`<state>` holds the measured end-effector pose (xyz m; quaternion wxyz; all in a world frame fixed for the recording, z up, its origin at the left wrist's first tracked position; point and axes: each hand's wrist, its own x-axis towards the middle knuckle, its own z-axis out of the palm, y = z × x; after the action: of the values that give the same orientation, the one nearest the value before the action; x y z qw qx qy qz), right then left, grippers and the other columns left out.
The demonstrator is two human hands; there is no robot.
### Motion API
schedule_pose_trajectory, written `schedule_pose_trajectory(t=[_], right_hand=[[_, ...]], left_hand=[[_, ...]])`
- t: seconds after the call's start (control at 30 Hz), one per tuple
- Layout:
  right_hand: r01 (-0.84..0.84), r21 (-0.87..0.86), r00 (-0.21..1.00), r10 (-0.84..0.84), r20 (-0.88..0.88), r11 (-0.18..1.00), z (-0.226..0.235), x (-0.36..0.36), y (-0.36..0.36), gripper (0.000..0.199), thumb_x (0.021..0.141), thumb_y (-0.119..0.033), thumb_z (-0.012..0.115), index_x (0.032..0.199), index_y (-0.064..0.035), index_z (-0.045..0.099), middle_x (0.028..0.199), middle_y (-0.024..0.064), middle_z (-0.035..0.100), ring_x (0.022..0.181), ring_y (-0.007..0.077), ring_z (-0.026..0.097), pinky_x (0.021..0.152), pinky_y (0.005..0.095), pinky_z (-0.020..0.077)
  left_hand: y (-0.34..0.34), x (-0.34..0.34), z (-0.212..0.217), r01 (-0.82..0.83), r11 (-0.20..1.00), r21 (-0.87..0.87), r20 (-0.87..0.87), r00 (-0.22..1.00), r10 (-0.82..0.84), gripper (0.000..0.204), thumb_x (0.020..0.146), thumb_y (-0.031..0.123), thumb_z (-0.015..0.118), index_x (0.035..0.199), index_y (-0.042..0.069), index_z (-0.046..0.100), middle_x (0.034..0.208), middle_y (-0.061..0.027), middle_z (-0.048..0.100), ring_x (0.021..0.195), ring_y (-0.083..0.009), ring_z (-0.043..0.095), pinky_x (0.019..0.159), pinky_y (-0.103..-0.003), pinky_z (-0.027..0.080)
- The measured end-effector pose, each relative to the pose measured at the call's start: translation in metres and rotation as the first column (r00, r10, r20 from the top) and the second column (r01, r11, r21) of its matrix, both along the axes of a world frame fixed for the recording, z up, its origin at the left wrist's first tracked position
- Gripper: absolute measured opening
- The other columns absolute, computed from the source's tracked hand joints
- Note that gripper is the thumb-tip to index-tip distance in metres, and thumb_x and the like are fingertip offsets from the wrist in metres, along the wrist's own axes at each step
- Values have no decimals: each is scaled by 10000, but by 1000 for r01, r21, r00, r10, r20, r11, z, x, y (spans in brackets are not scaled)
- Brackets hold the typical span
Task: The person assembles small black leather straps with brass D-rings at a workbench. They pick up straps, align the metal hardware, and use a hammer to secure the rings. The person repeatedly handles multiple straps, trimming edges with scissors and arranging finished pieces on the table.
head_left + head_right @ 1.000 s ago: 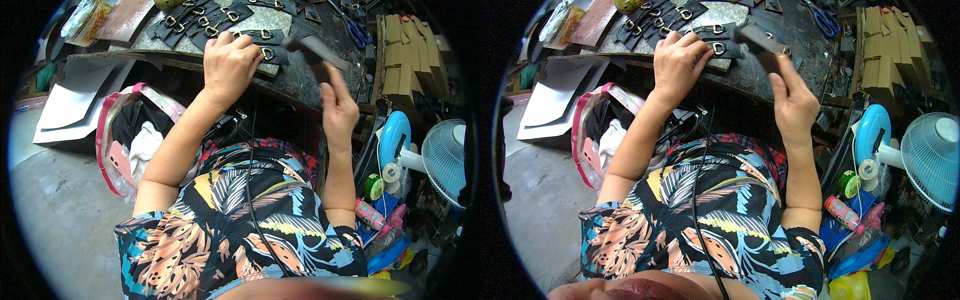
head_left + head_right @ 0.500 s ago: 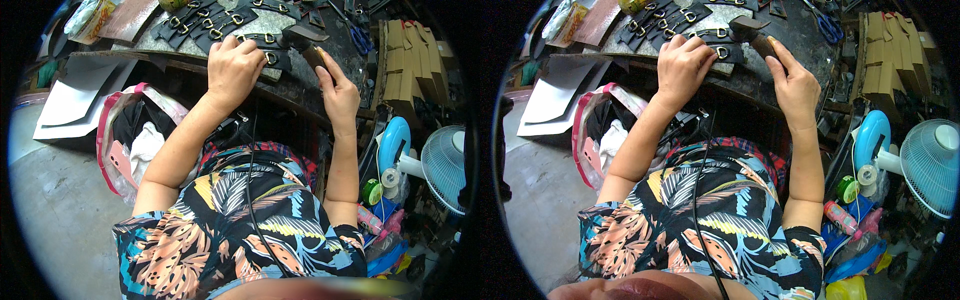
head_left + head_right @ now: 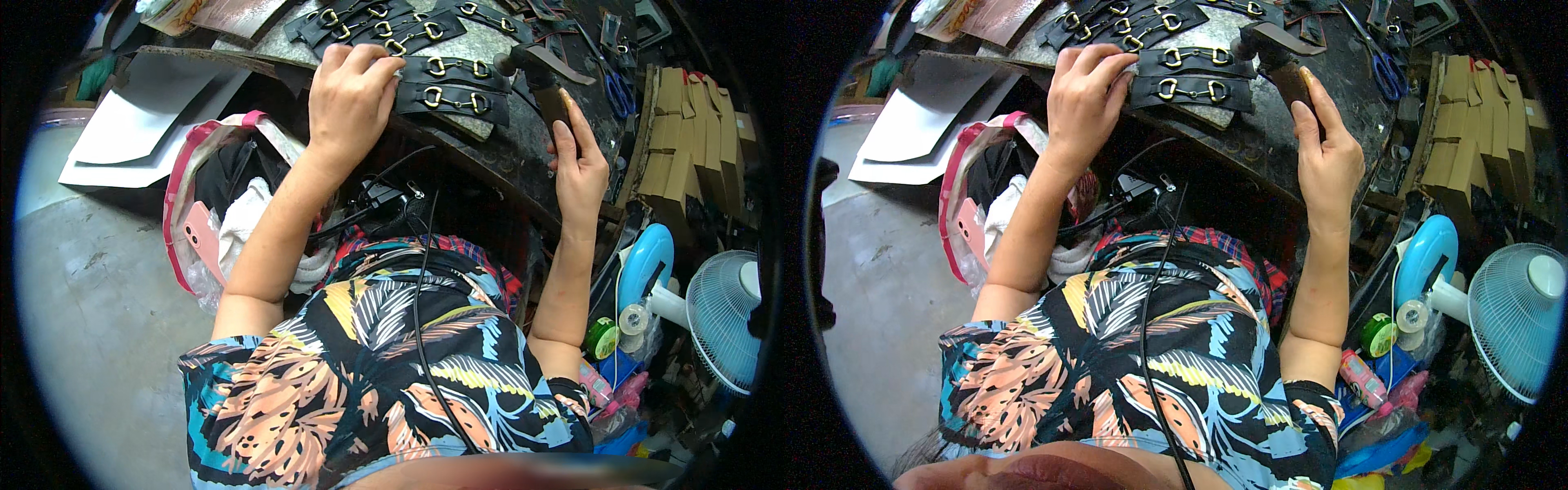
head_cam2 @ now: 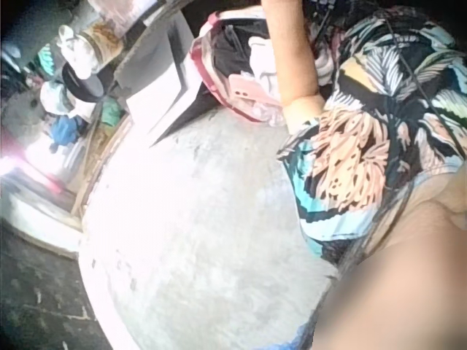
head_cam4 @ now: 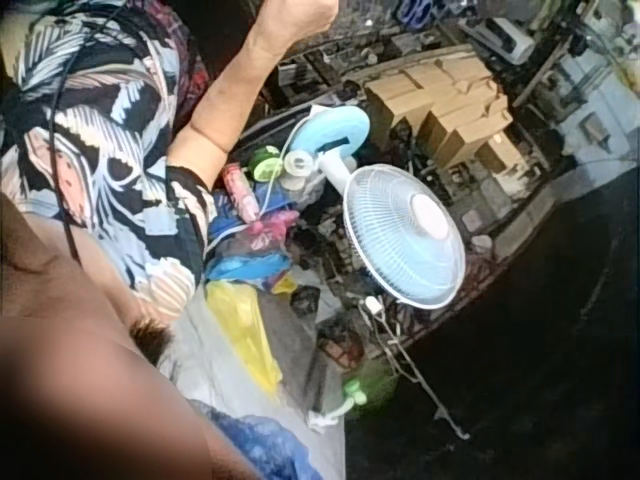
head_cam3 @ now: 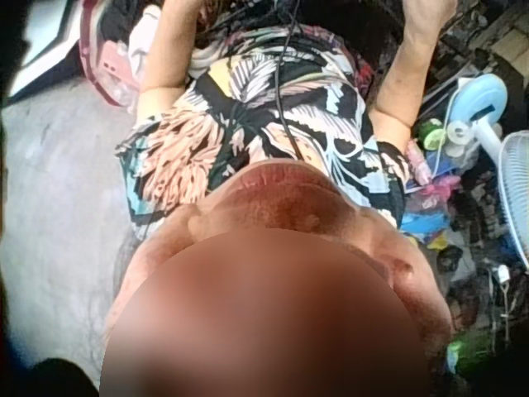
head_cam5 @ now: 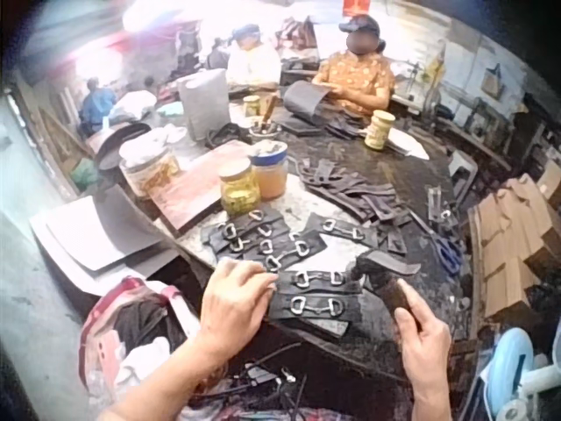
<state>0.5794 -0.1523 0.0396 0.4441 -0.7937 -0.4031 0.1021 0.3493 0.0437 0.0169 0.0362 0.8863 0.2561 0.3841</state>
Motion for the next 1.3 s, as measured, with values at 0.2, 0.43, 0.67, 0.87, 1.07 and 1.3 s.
schedule_pose_trajectory(t=[0.2,0.43,0.67,0.87,1.07,1.3], right_hand=[[-66,51,991,60,121,997,1,-12,2,390,1011,-249,690,1388,-155,673,1213,104,739,1022,179,691,840,297,533],[-120,46,981,111,160,992,10,-16,10,389,1020,-166,678,1406,-127,660,1172,36,741,771,43,615,643,205,498],[-235,121,934,190,302,964,13,-41,46,350,968,-301,716,1309,-222,727,1098,101,774,930,250,767,775,316,581],[-150,-158,863,208,460,976,13,-46,63,335,982,-422,660,1293,-315,723,968,64,774,760,285,744,641,370,569],[-185,2,882,165,441,983,13,-47,59,335,991,-446,643,1298,-334,717,985,82,773,768,300,741,646,382,574],[-184,-64,894,194,403,981,12,-42,54,319,998,-401,649,1295,-311,724,1021,93,775,823,298,751,678,370,574]], left_hand=[[36,13,-4,30,997,72,-84,996,-24,214,815,175,789,1028,161,767,1064,-14,696,982,-278,609,895,-397,512],[61,27,-2,52,997,50,-59,997,-49,124,805,151,746,927,134,731,982,-61,672,949,-315,586,836,-434,500],[48,8,-10,-76,996,47,100,992,71,194,876,100,724,1055,155,773,1092,-29,699,1009,-292,620,897,-400,513],[31,-15,-7,-107,994,6,53,993,107,158,880,111,732,1026,147,780,1073,-31,711,1008,-279,621,894,-387,511],[15,-24,3,-15,1000,-14,64,998,16,158,813,163,780,970,142,772,1006,-18,711,969,-270,615,871,-388,515],[0,-16,-3,150,987,-48,-75,985,-154,282,729,223,853,969,128,739,1028,-13,702,951,-260,612,827,-392,506]])
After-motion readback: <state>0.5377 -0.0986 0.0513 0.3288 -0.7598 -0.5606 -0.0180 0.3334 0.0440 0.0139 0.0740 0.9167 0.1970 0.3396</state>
